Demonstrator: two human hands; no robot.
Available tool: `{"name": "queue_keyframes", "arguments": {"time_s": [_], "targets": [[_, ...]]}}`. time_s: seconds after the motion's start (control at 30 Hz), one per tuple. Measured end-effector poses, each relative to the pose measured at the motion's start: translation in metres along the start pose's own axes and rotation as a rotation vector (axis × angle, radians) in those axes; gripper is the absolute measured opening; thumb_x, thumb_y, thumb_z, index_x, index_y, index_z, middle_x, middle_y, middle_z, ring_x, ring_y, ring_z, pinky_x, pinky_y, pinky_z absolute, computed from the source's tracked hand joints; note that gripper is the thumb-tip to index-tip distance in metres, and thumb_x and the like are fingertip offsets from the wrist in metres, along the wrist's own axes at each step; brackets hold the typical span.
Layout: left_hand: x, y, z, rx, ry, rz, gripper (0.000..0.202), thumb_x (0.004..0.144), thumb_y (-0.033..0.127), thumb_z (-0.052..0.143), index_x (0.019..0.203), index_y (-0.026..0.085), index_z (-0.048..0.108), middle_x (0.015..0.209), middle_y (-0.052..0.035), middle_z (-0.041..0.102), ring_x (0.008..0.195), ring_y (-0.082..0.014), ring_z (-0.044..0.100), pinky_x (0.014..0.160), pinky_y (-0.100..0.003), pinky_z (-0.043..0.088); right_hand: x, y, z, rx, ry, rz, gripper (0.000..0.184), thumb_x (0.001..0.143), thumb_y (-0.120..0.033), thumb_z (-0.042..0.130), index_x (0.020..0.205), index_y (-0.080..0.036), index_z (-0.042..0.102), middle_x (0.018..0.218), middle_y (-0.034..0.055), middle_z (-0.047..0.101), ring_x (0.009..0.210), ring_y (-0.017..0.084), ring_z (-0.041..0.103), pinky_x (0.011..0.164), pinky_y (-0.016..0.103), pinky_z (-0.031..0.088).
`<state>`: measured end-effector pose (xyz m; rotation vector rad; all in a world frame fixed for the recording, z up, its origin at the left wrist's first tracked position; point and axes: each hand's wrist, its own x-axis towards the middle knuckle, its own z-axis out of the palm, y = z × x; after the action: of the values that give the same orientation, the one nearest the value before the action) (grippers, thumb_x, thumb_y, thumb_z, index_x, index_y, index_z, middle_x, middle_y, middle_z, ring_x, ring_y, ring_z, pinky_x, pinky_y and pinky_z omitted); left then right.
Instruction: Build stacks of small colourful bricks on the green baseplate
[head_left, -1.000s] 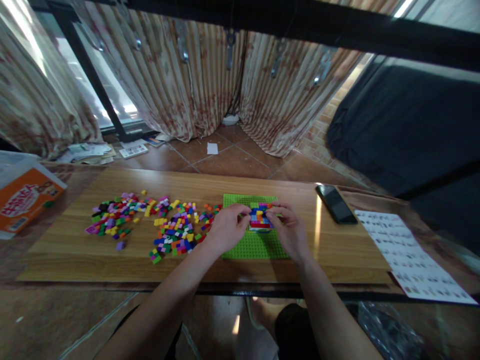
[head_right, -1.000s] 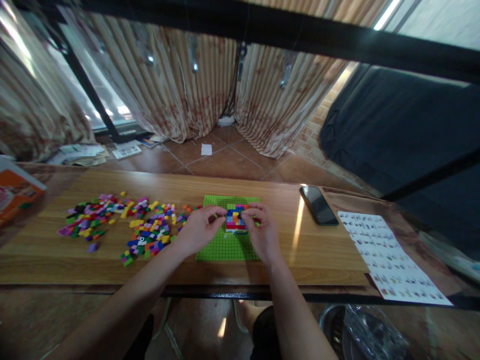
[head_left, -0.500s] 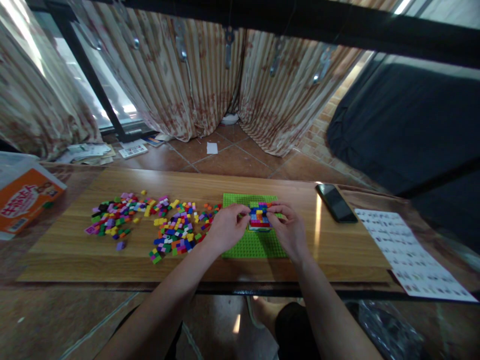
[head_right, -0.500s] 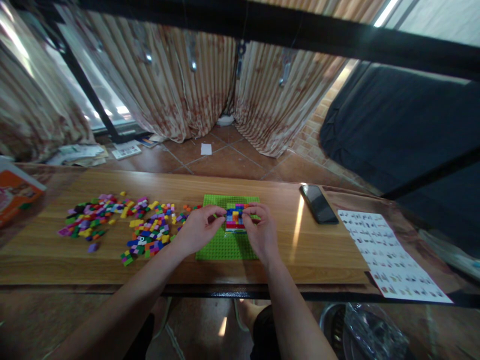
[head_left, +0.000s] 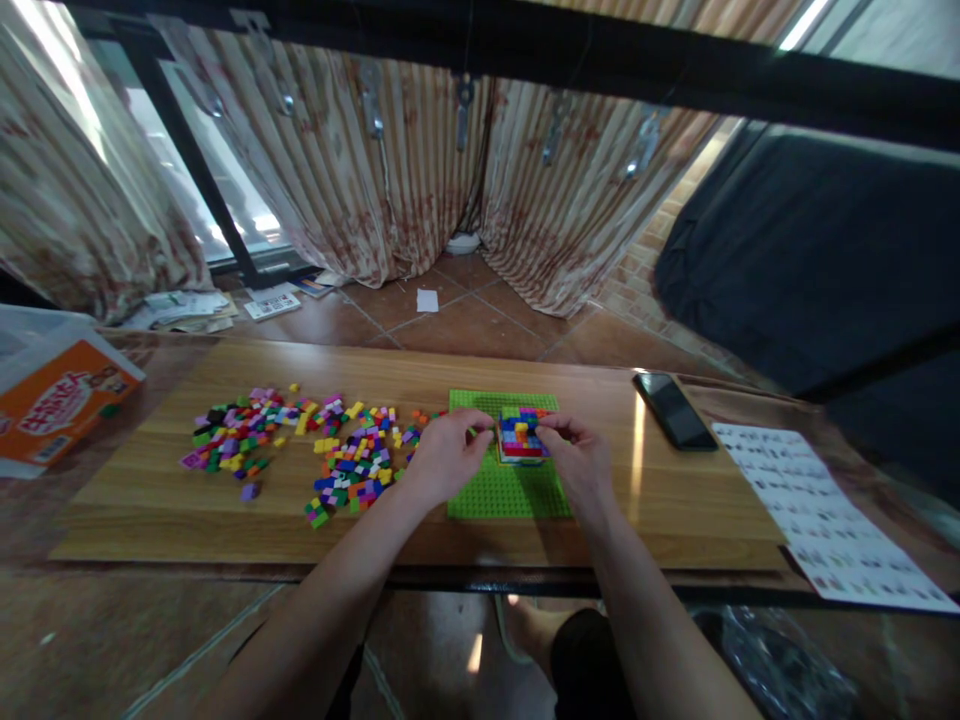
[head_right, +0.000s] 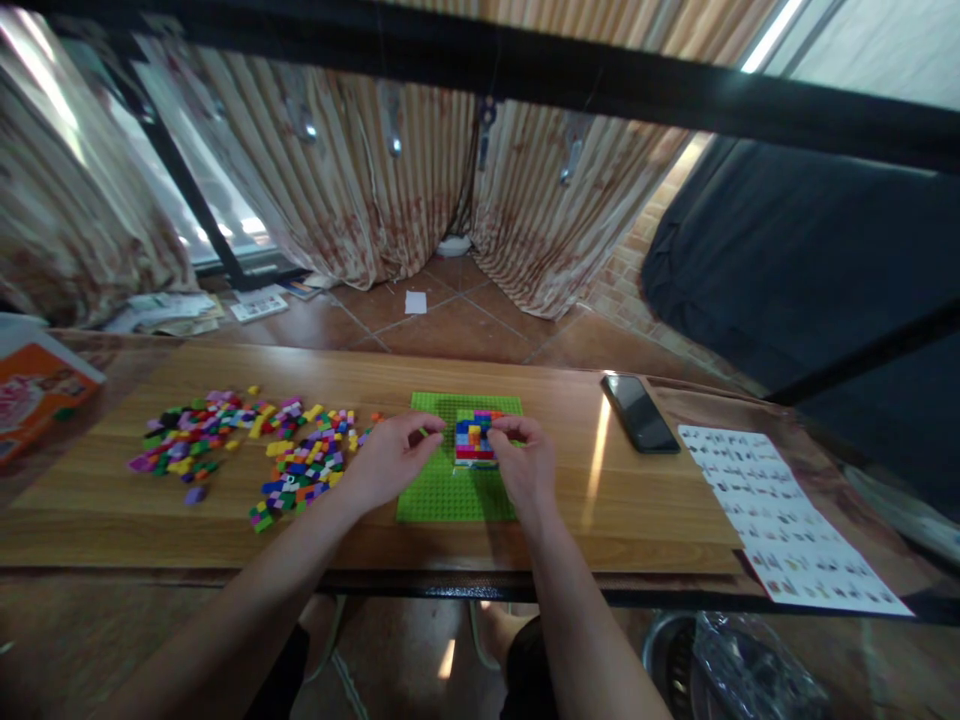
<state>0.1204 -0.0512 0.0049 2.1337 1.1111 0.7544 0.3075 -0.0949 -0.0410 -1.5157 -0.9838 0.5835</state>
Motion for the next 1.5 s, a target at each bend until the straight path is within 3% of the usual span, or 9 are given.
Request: {"name": "queue_keyframes", "arguments": {"time_s": [0.13,0.5,0.57,0.73,0.83,0.93,1.2,1.33,1.5], "targets": [[0.000,-0.001,-0.002,0.001,0.005,-0.007,0.017,0.083,0.019,0.054,0.093,0.017,0.068,0.086,-0.0038,0.071,0.072,-0.0146,0.063,0.069,-0.026,0.050,0.002,-0.008,0.006,0.077,0.064,0.124,0.021,0.061,-0.033,0.070,0.074,-0.017,0.065,0.068,-0.0007,0.066,0.061,0.013,0.059,0.061,0.028,0.050],[-0.001,-0.003,-0.008,-0.018,0.026,0.001,0.016,0.083,0.018,0.054,0.091,0.016,0.069,0.087,-0.0045,0.071,0.071,-0.0142,0.062,0.069,-0.026,0.050,0.000,-0.023,0.004,0.257,0.028,0.211,0.023,0.056,-0.035,0.075,0.068,-0.018,0.065,0.063,-0.0017,0.064,0.055,0.012,0.057,0.055,0.026,0.047],[0.000,-0.004,-0.010,-0.023,0.028,-0.002,0.017,0.084,0.018,0.054,0.092,0.015,0.069,0.087,-0.0052,0.071,0.070,-0.0141,0.062,0.068,-0.027,0.049,0.001,-0.026,-0.001,0.272,0.076,0.193,0.023,0.060,-0.038,0.074,0.068,-0.018,0.066,0.065,-0.0009,0.064,0.058,0.012,0.056,0.055,0.025,0.045],[0.002,-0.008,-0.020,-0.036,0.077,-0.008,0.018,0.084,0.019,0.053,0.092,0.016,0.069,0.084,-0.0041,0.071,0.068,-0.0137,0.062,0.067,-0.026,0.049,0.003,-0.036,-0.006,0.168,0.368,0.038,0.022,0.072,-0.040,0.065,0.072,-0.018,0.066,0.066,0.0004,0.062,0.059,0.012,0.052,0.055,0.026,0.041],[0.003,-0.015,-0.032,-0.054,0.134,-0.024,0.018,0.084,0.020,0.053,0.090,0.016,0.069,0.082,-0.0034,0.071,0.068,-0.0135,0.062,0.067,-0.026,0.050,-0.005,-0.046,0.001,0.067,0.388,-0.112,0.022,0.079,-0.038,0.058,0.077,-0.018,0.066,0.066,0.0011,0.061,0.061,0.013,0.053,0.058,0.027,0.043],[0.004,-0.024,-0.046,-0.082,0.208,-0.047,0.018,0.083,0.022,0.053,0.090,0.016,0.069,0.081,-0.0033,0.071,0.069,-0.0138,0.063,0.067,-0.026,0.050,-0.019,-0.056,0.015,0.038,0.310,-0.209,0.020,0.083,-0.036,0.057,0.076,-0.018,0.064,0.069,0.0015,0.062,0.064,0.013,0.056,0.060,0.028,0.046],[0.003,-0.041,-0.071,-0.134,0.383,-0.106,0.020,0.083,0.022,0.054,0.091,0.014,0.071,0.079,-0.0035,0.070,0.069,-0.0128,0.062,0.066,-0.023,0.049,-0.046,-0.062,0.052,-0.167,-0.092,-0.391,0.015,0.087,-0.032,0.054,0.084,-0.022,0.066,0.077,0.0019,0.065,0.068,0.015,0.059,0.063,0.029,0.047],[0.001,-0.043,-0.079,-0.151,0.424,-0.119,0.020,0.082,0.021,0.055,0.092,0.013,0.071,0.080,-0.0039,0.070,0.067,-0.0121,0.060,0.063,-0.023,0.047,-0.050,-0.063,0.070,-0.234,-0.286,-0.446,0.016,0.089,-0.027,0.051,0.090,-0.023,0.067,0.082,0.0033,0.066,0.073,0.017,0.061,0.067,0.030,0.049],[-0.004,-0.044,-0.084,-0.198,0.427,-0.155,0.020,0.081,0.020,0.055,0.091,0.011,0.071,0.077,-0.0037,0.070,0.061,-0.0106,0.058,0.058,-0.021,0.046,-0.054,-0.053,0.093,-0.279,-0.431,-0.474,0.020,0.088,-0.022,0.051,0.095,-0.025,0.069,0.092,0.0053,0.067,0.086,0.020,0.062,0.078,0.034,0.050]]}}
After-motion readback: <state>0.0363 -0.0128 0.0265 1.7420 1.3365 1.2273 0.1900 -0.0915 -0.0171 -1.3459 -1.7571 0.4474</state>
